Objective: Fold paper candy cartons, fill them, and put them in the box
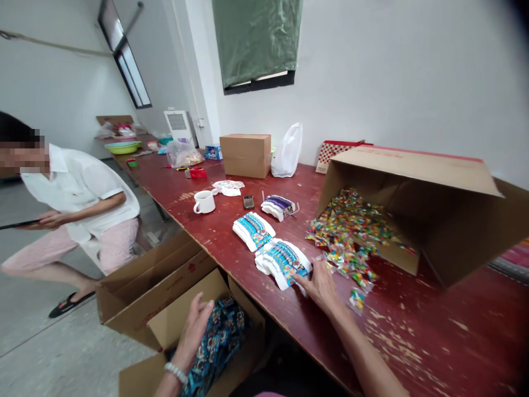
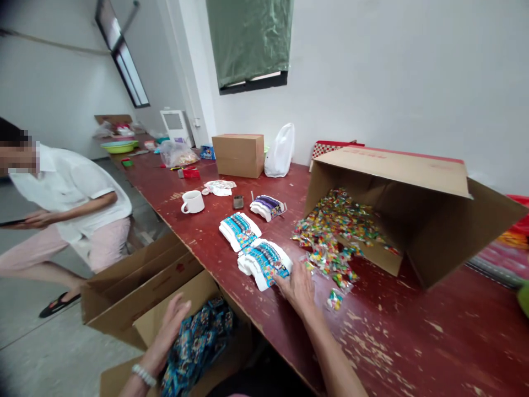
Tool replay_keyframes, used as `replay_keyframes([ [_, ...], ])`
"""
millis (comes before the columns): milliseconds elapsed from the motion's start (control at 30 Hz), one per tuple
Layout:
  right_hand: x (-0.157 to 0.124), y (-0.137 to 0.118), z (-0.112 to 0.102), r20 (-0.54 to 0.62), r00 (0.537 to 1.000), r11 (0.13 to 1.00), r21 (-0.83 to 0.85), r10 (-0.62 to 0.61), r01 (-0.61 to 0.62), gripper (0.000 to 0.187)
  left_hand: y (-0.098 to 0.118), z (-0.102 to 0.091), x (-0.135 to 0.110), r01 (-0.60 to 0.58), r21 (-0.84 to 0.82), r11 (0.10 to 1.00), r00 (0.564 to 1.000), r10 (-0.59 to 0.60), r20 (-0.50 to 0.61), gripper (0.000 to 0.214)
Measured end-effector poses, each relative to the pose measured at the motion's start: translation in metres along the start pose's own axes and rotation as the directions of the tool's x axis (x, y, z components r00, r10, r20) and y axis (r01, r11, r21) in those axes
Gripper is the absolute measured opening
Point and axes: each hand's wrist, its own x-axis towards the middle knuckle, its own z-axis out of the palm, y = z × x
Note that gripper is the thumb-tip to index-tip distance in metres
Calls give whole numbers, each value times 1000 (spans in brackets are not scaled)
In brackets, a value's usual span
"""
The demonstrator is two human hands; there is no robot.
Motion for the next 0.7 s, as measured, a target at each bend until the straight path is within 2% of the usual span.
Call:
replay_keyframes([
  [100, 2, -9, 5, -19, 994, 994, 33, 109, -108, 45, 19, 26, -11, -113, -47, 992, 984, 119, 132, 71],
  [200, 3, -12, 6, -36, 981, 977, 105, 191, -186, 44, 42, 49, -23, -245, -42, 969, 954, 249, 170, 62],
  [300, 5, -8, 4, -40, 971, 953, 205, 237, -225, 40, 59, 64, -28, -325, -46, 944, 926, 328, 188, 53],
  [367, 7, -5, -2, -6, 968, 921, 310, 252, -237, 34, 67, 70, -29, -353, -42, 935, 917, 354, 181, 50],
  [467, 5, -7, -19, 90, 974, 847, 481, 210, -227, 36, 82, 70, -29, -375, -64, 925, 904, 380, 194, 48],
  [533, -1, -15, -37, 154, 977, 801, 561, 150, -212, 38, 97, 66, -32, -334, -141, 932, 896, 361, 261, 46],
  [567, -6, -21, -46, 189, 975, 773, 600, 112, -206, 38, 105, 65, -35, -277, -201, 940, 882, 332, 335, 45],
  [600, -11, -29, -55, 229, 971, 739, 643, 67, -203, 38, 113, 64, -39, -188, -271, 944, 849, 295, 438, 44],
  [633, -17, -37, -64, 277, 961, 679, 704, 9, -209, 36, 119, 65, -44, -64, -329, 942, 777, 254, 576, 44],
  [667, -22, -46, -71, 309, 950, 621, 754, -45, -215, 35, 124, 67, -49, 81, -361, 929, 659, 222, 718, 46],
  [700, -28, -55, -77, 332, 939, 572, 789, -90, -224, 34, 127, 71, -56, 224, -360, 906, 506, 207, 838, 49],
])
